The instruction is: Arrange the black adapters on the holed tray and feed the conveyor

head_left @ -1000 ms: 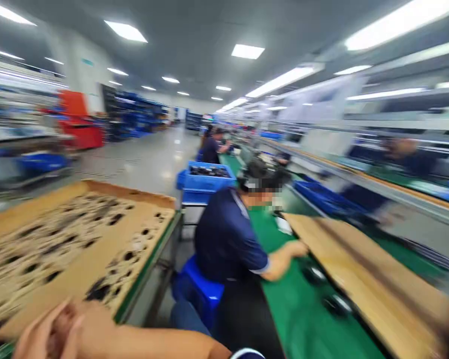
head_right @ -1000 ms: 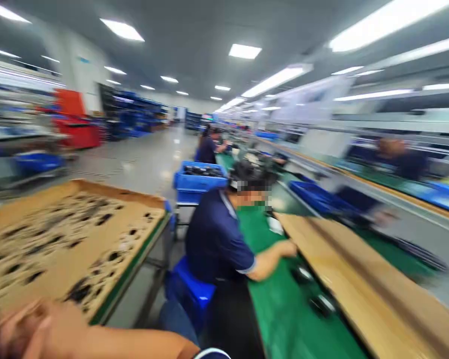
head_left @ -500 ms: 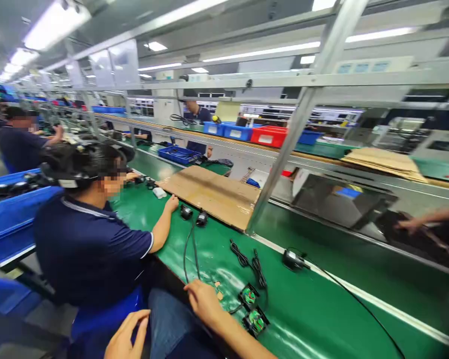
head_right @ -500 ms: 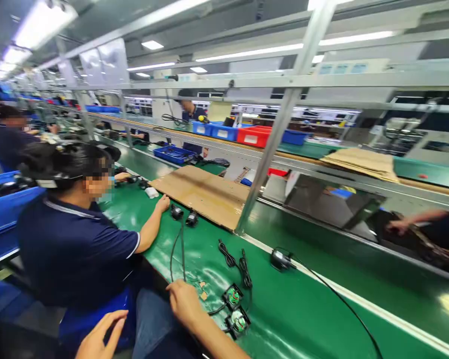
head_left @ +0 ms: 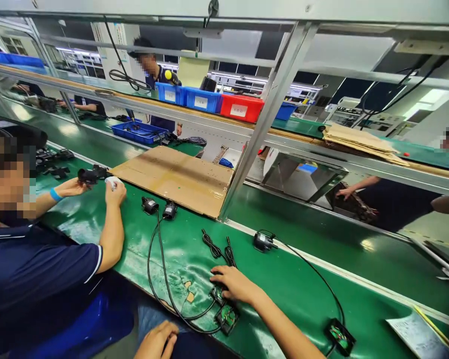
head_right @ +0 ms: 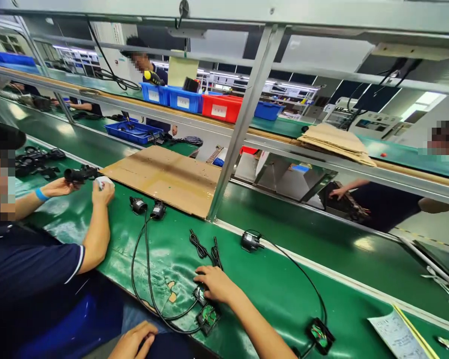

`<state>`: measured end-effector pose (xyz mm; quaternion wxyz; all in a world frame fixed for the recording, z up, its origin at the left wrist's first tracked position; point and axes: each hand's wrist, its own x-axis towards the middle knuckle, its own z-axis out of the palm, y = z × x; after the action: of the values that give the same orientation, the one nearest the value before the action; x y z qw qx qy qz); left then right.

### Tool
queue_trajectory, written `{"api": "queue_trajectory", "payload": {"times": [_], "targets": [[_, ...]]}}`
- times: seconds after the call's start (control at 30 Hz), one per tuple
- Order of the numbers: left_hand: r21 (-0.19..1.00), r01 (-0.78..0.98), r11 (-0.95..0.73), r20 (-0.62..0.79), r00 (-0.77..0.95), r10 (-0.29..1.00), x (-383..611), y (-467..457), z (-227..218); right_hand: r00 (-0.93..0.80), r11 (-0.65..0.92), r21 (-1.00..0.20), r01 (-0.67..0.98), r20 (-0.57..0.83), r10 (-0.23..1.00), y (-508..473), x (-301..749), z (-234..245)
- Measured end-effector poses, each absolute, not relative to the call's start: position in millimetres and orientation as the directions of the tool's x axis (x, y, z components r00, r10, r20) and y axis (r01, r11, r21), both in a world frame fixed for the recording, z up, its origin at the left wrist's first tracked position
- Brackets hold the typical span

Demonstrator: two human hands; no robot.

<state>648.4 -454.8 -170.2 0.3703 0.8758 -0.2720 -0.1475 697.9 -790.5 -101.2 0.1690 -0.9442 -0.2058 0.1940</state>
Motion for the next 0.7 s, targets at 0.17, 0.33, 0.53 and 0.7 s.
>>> {"api": "queue_trajectory", "payload": {"times": [0.17, 0.33, 0.53, 0.7], "targets": [[0.752, -0.328, -0.572, 0.005, 0.87, -0.493, 649, -458, -172, 0.827, -0.867, -0.346, 0.358, -0.312, 0.467, -792, 727, -111], [0.703, -0.406, -0.584, 0.235, 0.908, -0.348, 648, -465, -147, 0.857, -0.867, -0.286, 0.408, -0.208, 0.472, -784, 715, -73], [0.746, -0.324, -0.582, 0.305, 0.943, -0.133, 660, -469, -120, 0.844, -0.887, -0.143, 0.439, -0.271, 0.462, -792, 638, -54], [0.806, -0.187, -0.561, 0.166, 0.982, -0.09, 703, -463, -118, 0.88, -0.919, -0.189, 0.345, -0.276, 0.387, -807, 583, -136]]}}
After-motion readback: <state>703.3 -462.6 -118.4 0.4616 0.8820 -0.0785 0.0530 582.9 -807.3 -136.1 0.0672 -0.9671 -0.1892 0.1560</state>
